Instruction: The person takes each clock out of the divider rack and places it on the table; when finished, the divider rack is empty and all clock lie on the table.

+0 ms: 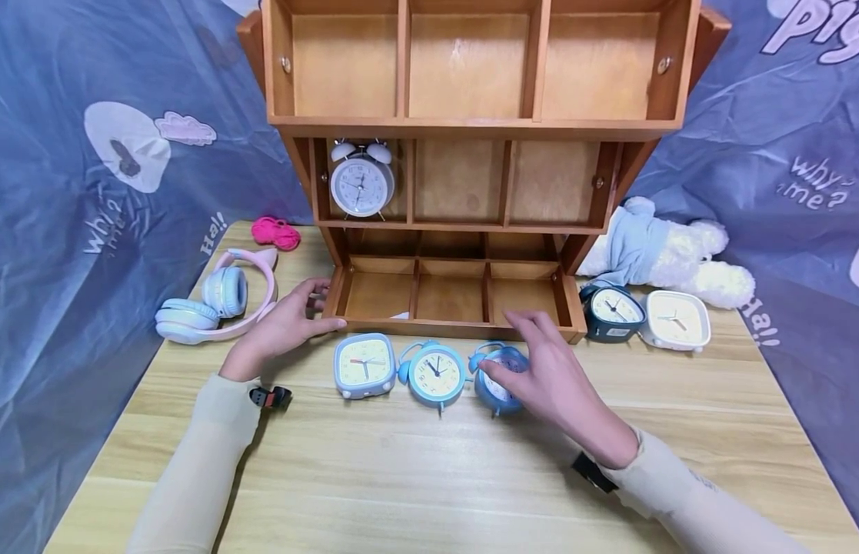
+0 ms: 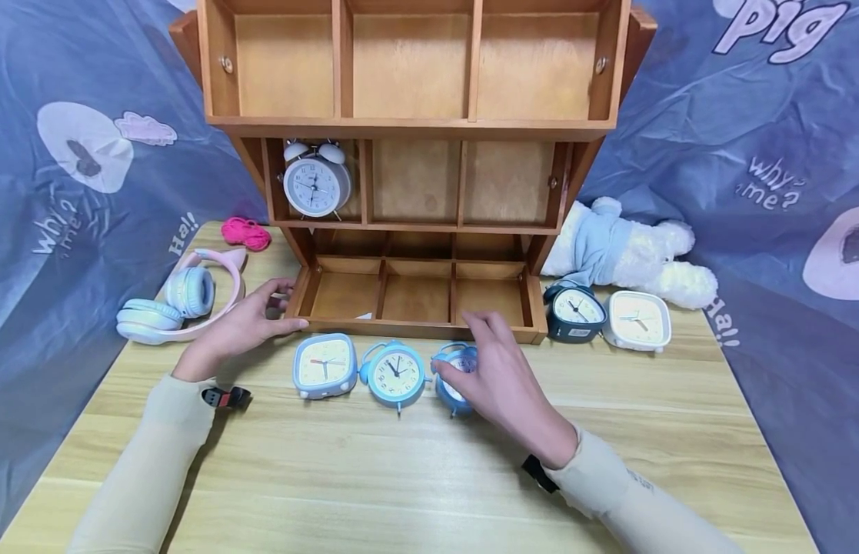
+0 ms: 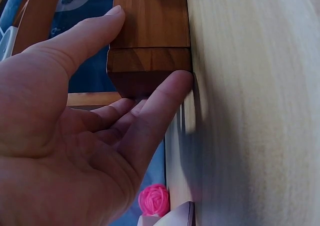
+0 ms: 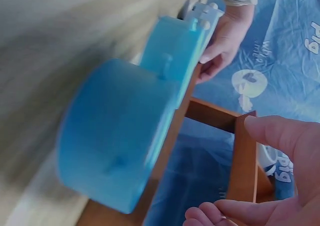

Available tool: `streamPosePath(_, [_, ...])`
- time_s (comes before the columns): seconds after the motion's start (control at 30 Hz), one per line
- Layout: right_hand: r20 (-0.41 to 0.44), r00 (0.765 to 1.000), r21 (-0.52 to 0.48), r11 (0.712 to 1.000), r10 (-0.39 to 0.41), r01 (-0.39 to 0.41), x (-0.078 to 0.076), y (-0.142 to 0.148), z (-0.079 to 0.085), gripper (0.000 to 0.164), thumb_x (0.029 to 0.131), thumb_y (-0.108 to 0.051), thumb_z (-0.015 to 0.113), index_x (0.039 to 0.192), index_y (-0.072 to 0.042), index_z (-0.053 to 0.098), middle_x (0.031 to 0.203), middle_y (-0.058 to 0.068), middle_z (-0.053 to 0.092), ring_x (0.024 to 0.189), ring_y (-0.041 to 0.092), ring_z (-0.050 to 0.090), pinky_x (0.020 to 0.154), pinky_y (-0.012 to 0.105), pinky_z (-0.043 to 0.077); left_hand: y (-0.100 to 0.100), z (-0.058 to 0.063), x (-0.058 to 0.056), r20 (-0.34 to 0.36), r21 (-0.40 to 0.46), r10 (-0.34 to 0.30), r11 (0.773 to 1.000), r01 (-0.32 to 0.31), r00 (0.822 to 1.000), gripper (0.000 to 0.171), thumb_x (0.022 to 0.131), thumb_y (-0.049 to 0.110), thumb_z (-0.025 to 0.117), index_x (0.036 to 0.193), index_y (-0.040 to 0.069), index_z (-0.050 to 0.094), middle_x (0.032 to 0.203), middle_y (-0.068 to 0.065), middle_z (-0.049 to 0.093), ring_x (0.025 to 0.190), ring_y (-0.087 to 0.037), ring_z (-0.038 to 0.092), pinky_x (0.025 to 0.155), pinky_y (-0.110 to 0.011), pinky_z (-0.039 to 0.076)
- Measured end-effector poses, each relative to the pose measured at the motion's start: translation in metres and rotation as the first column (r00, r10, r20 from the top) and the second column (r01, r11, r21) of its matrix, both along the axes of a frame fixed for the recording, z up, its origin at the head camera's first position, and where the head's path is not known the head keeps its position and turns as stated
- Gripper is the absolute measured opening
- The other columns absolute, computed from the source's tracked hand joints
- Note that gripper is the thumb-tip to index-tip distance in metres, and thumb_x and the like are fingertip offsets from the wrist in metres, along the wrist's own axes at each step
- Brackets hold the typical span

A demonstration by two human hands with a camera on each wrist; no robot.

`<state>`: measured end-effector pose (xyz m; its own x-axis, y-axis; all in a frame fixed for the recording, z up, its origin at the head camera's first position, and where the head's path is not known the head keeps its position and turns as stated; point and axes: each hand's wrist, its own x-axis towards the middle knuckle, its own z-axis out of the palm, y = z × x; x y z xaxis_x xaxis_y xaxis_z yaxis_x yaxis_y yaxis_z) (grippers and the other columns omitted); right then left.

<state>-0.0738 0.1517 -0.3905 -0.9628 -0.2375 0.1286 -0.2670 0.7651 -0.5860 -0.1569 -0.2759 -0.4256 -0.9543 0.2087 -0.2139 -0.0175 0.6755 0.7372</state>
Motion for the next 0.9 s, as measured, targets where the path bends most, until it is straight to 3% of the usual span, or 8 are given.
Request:
streamPosePath(0.43, [0.054, 0.998, -0.058, 0.998, -0.011, 0.014, -0.012, -0.024, 0.021, 0.084, 0.096, -0.04, 0.089, 0.165, -0.008, 0.053, 0.156, 0.017, 0.057, 0.14, 0.039, 0.061, 0.112, 0.063, 0.056, 0.0, 0.0, 0.0, 0.004, 0.003, 0.003, 1.0, -0.003, 1.0, 0.087, 0.104, 0.036, 0.083, 0.17, 0.002, 0.036, 0.153, -0.029, 0.063, 0.144, -0.045, 0.061, 0.112, -0.058, 0.056])
streamPosePath(0.9, [0.069, 0.997, -0.105, 0.994, 0.027, -0.02, -0.027, -0.048, 0.025, 0.086, 0.096, -0.043, 0.089, 0.166, -0.01, 0.052, 0.158, 0.013, 0.055, 0.144, 0.039, 0.059, 0.117, 0.063, 0.052, -0.001, -0.001, 0.0, -0.003, -0.001, 0.005, 1.0, -0.005, 1.0, 0.087, 0.104, 0.034, 0.083, 0.169, 0.002, 0.036, 0.152, -0.03, 0.063, 0.144, -0.045, 0.061, 0.114, -0.06, 0.055])
